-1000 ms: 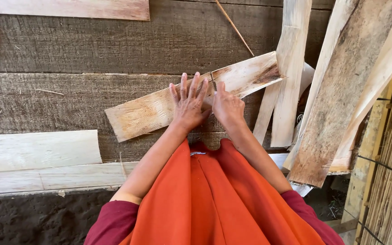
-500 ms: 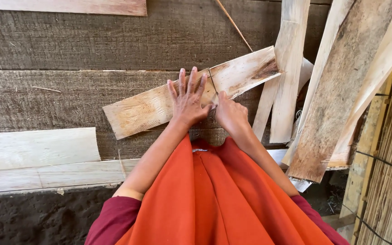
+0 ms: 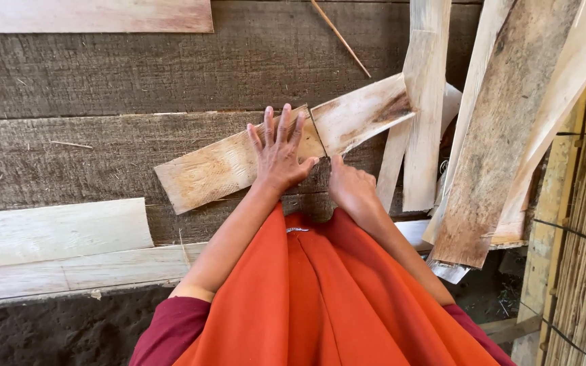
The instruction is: Cutting thin wood veneer strips using a utility knife and a wooden guide.
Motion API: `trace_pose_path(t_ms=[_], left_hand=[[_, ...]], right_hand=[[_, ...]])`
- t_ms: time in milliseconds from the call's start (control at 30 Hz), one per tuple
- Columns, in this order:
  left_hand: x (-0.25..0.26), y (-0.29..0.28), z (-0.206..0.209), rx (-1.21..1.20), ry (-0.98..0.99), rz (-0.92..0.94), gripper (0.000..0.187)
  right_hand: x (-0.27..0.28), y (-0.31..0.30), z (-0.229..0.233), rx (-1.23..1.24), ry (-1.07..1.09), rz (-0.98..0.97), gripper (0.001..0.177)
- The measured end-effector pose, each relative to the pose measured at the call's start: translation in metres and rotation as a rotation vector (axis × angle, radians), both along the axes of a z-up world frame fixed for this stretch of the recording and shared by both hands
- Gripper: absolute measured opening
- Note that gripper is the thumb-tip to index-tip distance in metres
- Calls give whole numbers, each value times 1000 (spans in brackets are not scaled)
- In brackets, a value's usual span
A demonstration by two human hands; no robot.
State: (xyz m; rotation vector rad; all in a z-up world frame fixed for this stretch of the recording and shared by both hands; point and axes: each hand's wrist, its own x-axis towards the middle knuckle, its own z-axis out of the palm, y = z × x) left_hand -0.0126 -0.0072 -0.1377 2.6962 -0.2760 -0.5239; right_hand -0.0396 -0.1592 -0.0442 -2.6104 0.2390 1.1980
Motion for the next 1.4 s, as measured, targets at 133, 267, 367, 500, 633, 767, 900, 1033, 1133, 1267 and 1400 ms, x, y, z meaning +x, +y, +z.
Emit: trace_pose_path(t_ms=[133, 267, 367, 500, 633, 767, 900, 1033, 1133, 1267, 1400], left_hand=[[1, 1, 3, -1, 23, 4, 98], [0, 6, -3, -55, 5, -6, 102], [-3, 6, -1, -69, 14, -20, 107], [-5, 12, -9, -65, -34, -68, 110], [-3, 14, 0, -88, 11, -55, 106], [-3, 15, -9, -71, -10, -100, 108], [-5, 14, -5, -55, -12, -117, 105], [-4, 13, -2, -57, 7, -116, 106], [-3, 12, 0, -45, 26, -119, 106], [-4, 12, 0, -42, 22, -119, 104], [-4, 12, -4, -44, 9, -119, 104]], right_hand=[[-4, 4, 19, -30, 39, 24, 28], [7, 9, 50, 37, -72, -134, 21], [9, 5, 24, 12, -169, -148, 25], [29, 7, -22, -14, -172, -44, 23], [48, 20, -13, 46, -263, -80, 19], [61, 24, -20, 35, -275, -4, 16], [64, 27, -18, 24, -247, 21, 20], [61, 27, -16, 59, -248, -18, 14], [63, 25, -21, 67, -232, -42, 14], [56, 26, -14, 89, -191, -51, 16], [52, 35, 17, 73, -218, -77, 18]])
